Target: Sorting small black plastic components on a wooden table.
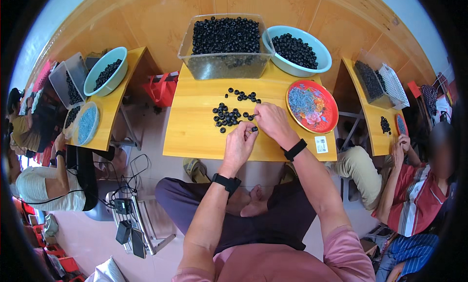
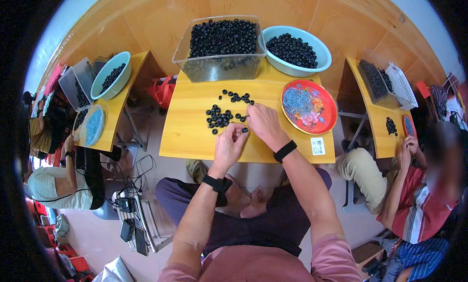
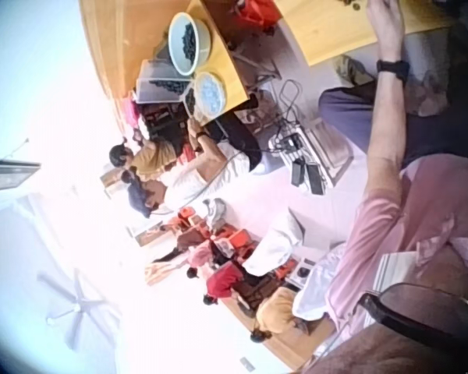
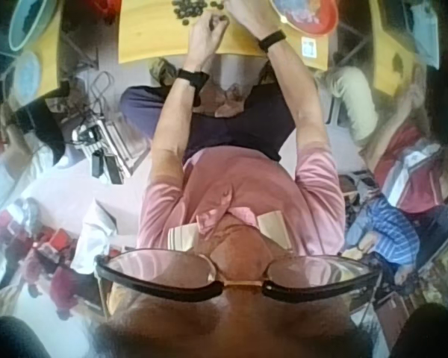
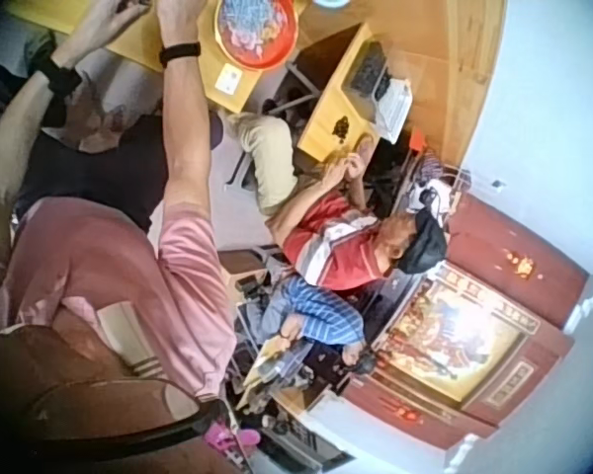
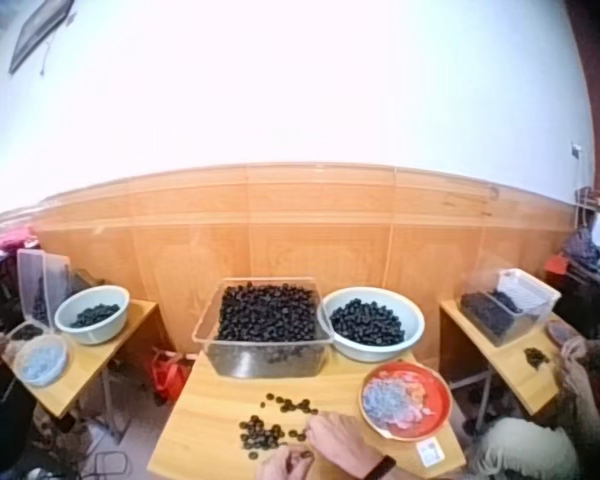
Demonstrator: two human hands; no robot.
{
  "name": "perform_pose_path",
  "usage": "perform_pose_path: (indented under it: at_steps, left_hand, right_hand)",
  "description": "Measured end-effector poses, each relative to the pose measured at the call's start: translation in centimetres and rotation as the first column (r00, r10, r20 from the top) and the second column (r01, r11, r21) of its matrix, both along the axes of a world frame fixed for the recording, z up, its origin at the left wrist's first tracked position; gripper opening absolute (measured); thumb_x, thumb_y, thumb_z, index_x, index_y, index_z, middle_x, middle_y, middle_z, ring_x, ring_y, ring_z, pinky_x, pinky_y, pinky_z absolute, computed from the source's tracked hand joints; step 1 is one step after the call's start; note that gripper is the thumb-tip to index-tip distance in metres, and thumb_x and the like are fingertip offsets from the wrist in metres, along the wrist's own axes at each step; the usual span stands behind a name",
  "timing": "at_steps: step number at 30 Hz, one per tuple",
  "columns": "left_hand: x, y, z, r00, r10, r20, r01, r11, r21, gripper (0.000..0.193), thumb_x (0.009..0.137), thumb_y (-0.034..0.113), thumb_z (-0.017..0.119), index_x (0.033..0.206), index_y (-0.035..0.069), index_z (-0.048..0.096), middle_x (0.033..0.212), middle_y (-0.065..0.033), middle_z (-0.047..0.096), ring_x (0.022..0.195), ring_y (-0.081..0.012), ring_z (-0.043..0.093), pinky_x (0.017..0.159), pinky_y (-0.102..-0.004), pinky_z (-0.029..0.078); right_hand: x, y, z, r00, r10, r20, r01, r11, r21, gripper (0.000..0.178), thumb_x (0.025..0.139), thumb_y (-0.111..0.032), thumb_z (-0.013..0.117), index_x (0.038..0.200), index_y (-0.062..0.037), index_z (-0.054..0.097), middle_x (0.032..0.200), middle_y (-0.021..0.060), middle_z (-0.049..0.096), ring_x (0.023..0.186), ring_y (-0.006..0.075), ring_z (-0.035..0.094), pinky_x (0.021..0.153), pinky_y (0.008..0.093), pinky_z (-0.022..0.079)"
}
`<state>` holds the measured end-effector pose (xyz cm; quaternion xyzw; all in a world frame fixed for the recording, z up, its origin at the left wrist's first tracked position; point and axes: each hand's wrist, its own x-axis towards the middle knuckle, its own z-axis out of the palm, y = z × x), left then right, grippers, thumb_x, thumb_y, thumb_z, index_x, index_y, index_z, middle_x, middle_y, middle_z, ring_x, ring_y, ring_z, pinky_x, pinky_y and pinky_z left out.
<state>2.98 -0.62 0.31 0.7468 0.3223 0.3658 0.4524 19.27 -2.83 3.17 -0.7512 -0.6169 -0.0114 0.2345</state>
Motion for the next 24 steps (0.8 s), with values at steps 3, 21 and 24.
perform_pose_path:
  at_steps: [3,21,24]
  left_hand:
    - [-0.1,0.1,0.0,1.0,-0.004,-0.008,0.004,1.0,0.004,0.02,0.089,0.009,0.074,0.104,0.0,0.065,0.074,-0.0083,0.067,0.064,-0.0131,0.063,0.062,-0.0296,0.053]
    - [-0.1,-0.1,0.6,0.999,-0.032,-0.043,0.032,0.999,-0.004,0.017,0.088,0.007,0.073,0.103,0.0,0.066,0.07,-0.0108,0.063,0.061,-0.0206,0.061,0.06,-0.034,0.051]
    - [-0.1,0.0,0.4,0.997,-0.038,-0.063,0.037,0.999,-0.006,0.018,0.089,0.009,0.074,0.103,0.0,0.068,0.072,-0.0072,0.065,0.062,-0.0133,0.06,0.062,-0.0287,0.051]
  right_hand:
    - [-0.2,-1.3,0.5,0.999,0.024,-0.025,-0.024,1.0,-0.015,0.01,0.081,-0.01,0.065,0.086,-0.0021,0.068,0.085,0.0188,0.07,0.082,0.0399,0.068,0.073,0.051,0.053]
    - [-1.5,-6.0,1.3,0.926,0.13,-0.355,-0.073,0.983,0.17,0.012,0.085,-0.007,0.067,0.095,-0.0006,0.066,0.088,0.0213,0.07,0.08,0.0392,0.07,0.069,0.0449,0.056]
    - [-1.6,-6.0,1.3,0.926,0.144,-0.35,-0.09,0.982,0.166,0.012,0.085,-0.007,0.067,0.096,-0.0007,0.066,0.087,0.0212,0.07,0.08,0.0394,0.069,0.069,0.0453,0.056]
